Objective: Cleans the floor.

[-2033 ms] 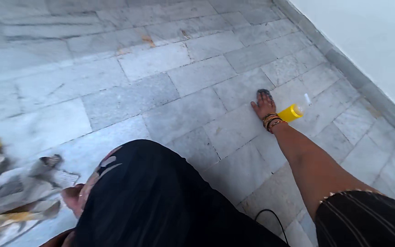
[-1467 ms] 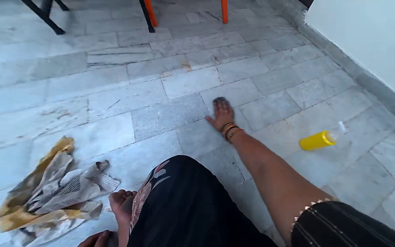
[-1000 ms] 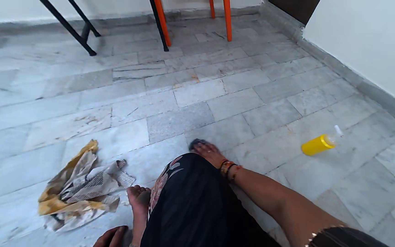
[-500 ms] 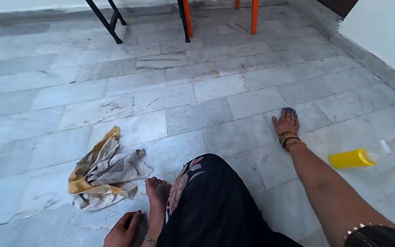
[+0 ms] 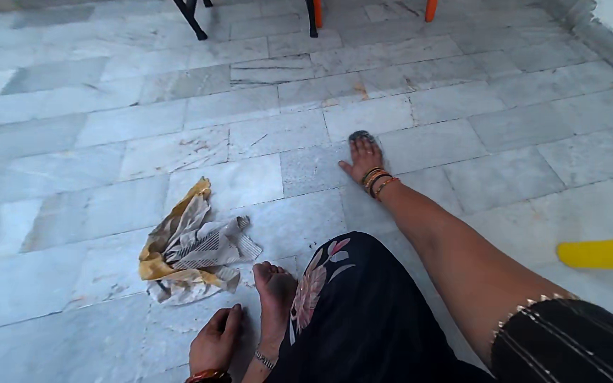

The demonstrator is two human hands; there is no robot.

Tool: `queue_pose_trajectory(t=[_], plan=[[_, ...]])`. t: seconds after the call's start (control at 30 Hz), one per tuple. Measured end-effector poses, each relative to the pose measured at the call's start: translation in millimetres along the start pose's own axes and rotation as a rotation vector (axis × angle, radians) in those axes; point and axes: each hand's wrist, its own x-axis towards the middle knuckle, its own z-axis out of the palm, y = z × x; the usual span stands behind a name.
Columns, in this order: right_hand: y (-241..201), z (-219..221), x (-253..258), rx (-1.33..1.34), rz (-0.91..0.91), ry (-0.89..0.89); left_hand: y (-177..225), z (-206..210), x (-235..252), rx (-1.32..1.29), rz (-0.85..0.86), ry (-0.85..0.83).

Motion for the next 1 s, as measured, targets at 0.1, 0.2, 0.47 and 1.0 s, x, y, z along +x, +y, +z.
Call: queue_pose_trajectory(t=[0.1,0.2,0.47,1.0], plan=[[-51.8,14.5,-15.4,0.007,-0.211,-0.078,-19.2,6.9,8.3,-0.042,0.025,0.026],[-83.7,21.4,-47.2,0.027,-0.372,-0.164,-29.6,9.5,12.8,-0.061,0.06,0.032],[-91.9,-86.6,-173.1,0.235,-0.264,-0.626,-33.7,10.4,8.9,-0.094,0.107,0.03],[65.2,0.5,-178.4,-0.041,-0.05,-0.101,-31.5,11.6,12.3,-0.037,0.068,0.004]])
